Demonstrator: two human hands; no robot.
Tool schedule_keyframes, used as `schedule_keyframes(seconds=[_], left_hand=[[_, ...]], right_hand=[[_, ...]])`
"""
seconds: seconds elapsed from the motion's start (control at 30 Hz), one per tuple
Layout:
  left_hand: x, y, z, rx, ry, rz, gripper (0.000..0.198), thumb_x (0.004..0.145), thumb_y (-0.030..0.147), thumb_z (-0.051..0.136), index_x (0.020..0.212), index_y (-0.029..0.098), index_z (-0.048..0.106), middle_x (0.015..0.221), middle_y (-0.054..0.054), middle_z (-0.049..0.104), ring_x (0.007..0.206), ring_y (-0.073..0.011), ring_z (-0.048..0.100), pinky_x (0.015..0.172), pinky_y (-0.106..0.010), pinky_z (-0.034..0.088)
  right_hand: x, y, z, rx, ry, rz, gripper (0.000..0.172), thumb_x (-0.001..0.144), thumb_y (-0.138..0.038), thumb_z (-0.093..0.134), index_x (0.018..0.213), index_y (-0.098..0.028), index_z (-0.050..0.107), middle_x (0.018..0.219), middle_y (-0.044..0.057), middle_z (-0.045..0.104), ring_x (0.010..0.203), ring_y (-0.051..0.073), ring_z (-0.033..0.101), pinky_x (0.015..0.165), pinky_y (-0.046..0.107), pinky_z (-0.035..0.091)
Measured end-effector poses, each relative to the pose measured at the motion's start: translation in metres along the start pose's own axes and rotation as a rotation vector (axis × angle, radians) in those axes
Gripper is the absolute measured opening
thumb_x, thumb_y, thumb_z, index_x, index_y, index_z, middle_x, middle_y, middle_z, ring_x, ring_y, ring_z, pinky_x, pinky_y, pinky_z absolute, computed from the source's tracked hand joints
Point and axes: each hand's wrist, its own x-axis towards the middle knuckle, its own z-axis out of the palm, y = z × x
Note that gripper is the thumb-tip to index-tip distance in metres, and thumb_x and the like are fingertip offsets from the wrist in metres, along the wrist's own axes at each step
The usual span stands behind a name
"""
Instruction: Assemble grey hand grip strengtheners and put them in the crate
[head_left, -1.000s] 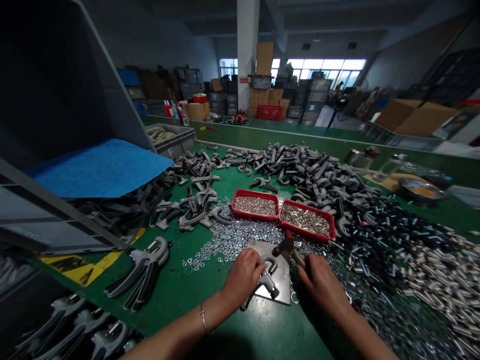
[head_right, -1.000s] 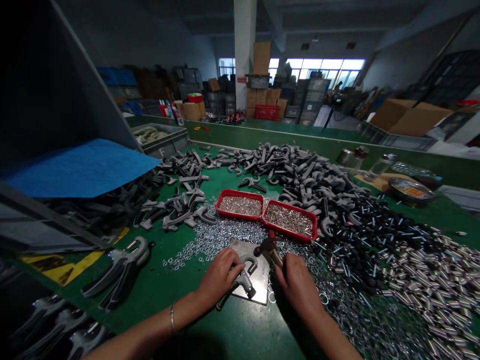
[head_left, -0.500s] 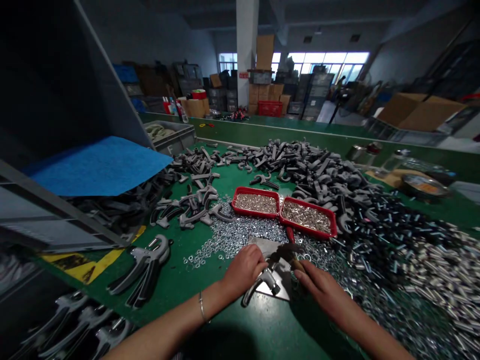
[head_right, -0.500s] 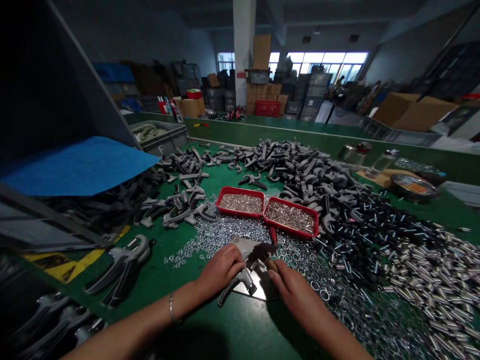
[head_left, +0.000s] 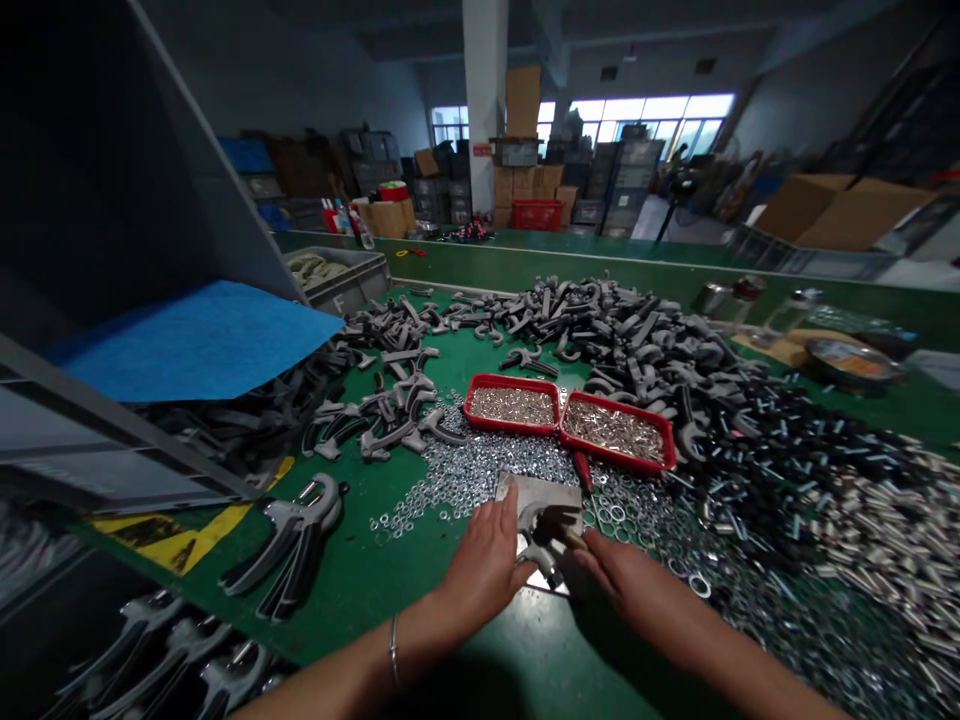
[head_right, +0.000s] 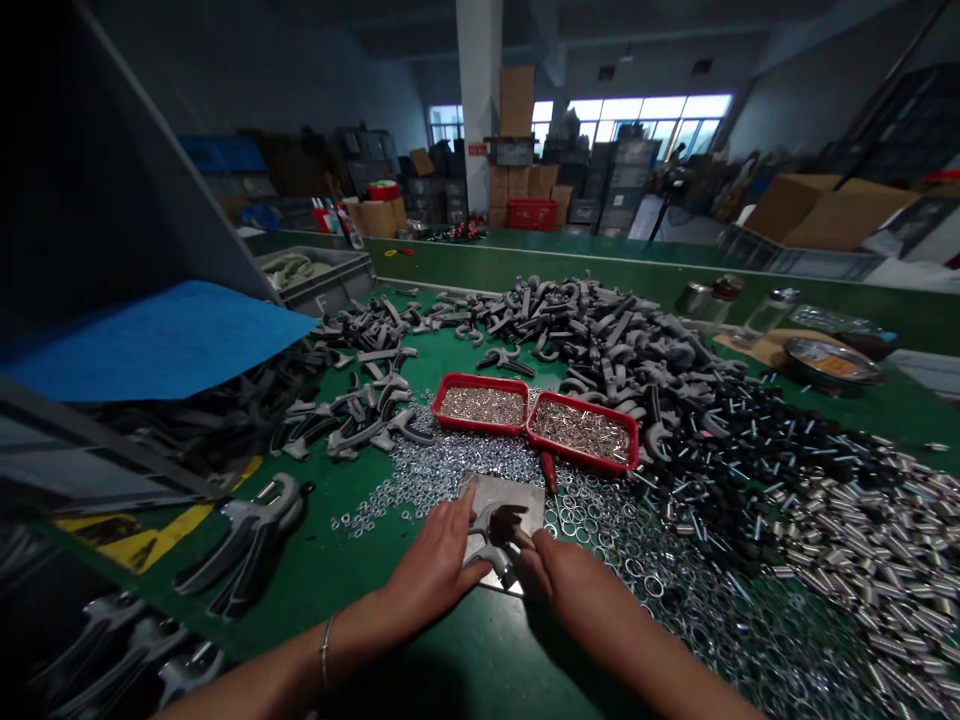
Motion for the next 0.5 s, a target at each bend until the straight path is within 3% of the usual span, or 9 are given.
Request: schedule_keyframes(seconds=[0.07,0.17,0.27,0.33,0.4,0.5], left_hand=[[0.003,0.002,-0.003,0.003,0.006,0.008,0.089,0.079,0.029,0.072,0.153,0.016,0.023,0.146,-0.023,0.045,0.132,-0.0398,0.045,0.111,-0.059,0.033],[0.011,0.003,-0.014,-0.109,-0.011,-0.037,0.083,0.076,0.03,0.073,0.147,0.015,0.034,0.133,-0.021,0.057,0.123,-0.0382,0.053,0.107,-0.056,0.039],[0.023,0.0,-0.025,-0.415,-0.082,-0.173,0.066,0.084,0.037,0.066,0.141,0.016,0.042,0.107,-0.014,0.069,0.098,-0.0292,0.066,0.091,-0.046,0.052],[0.03,-0.006,-0.03,-0.476,-0.041,-0.188,0.056,0.087,0.037,0.063,0.137,0.019,0.046,0.111,-0.013,0.068,0.101,-0.0272,0.065,0.092,-0.045,0.051],[0.034,-0.013,-0.031,-0.35,0.046,-0.128,0.045,0.085,0.03,0.064,0.128,0.021,0.053,0.122,-0.013,0.063,0.114,-0.0288,0.057,0.101,-0.049,0.045],[0.029,-0.021,-0.03,-0.189,0.048,-0.047,0.023,0.088,0.021,0.058,0.111,0.02,0.06,0.115,-0.01,0.063,0.114,-0.0274,0.054,0.103,-0.05,0.042]], right_hand=[[-0.005,0.017,-0.003,0.184,-0.02,0.022,0.037,0.097,-0.051,0.038,0.09,-0.024,0.062,0.075,0.003,0.071,0.067,0.021,0.066,0.062,0.03,0.047],[-0.019,0.051,-0.012,0.357,-0.018,0.23,0.048,0.097,-0.061,0.028,0.095,-0.025,0.06,0.066,0.0,0.065,0.046,0.018,0.056,0.044,0.029,0.042],[-0.022,0.08,-0.031,0.095,0.14,0.241,0.043,0.095,-0.058,0.036,0.087,-0.024,0.062,0.072,0.005,0.068,0.056,0.023,0.063,0.051,0.033,0.048],[-0.008,0.086,-0.044,-0.171,0.297,0.125,0.036,0.094,-0.049,0.042,0.082,-0.023,0.064,0.082,0.01,0.071,0.074,0.026,0.068,0.069,0.036,0.051],[0.02,0.078,-0.051,-0.321,0.394,0.065,0.03,0.096,-0.039,0.042,0.089,-0.021,0.065,0.094,0.012,0.072,0.087,0.025,0.068,0.081,0.036,0.05],[0.069,0.055,-0.043,-0.366,0.424,0.106,0.028,0.097,-0.036,0.045,0.092,-0.017,0.064,0.098,0.017,0.072,0.091,0.028,0.07,0.08,0.036,0.051]])
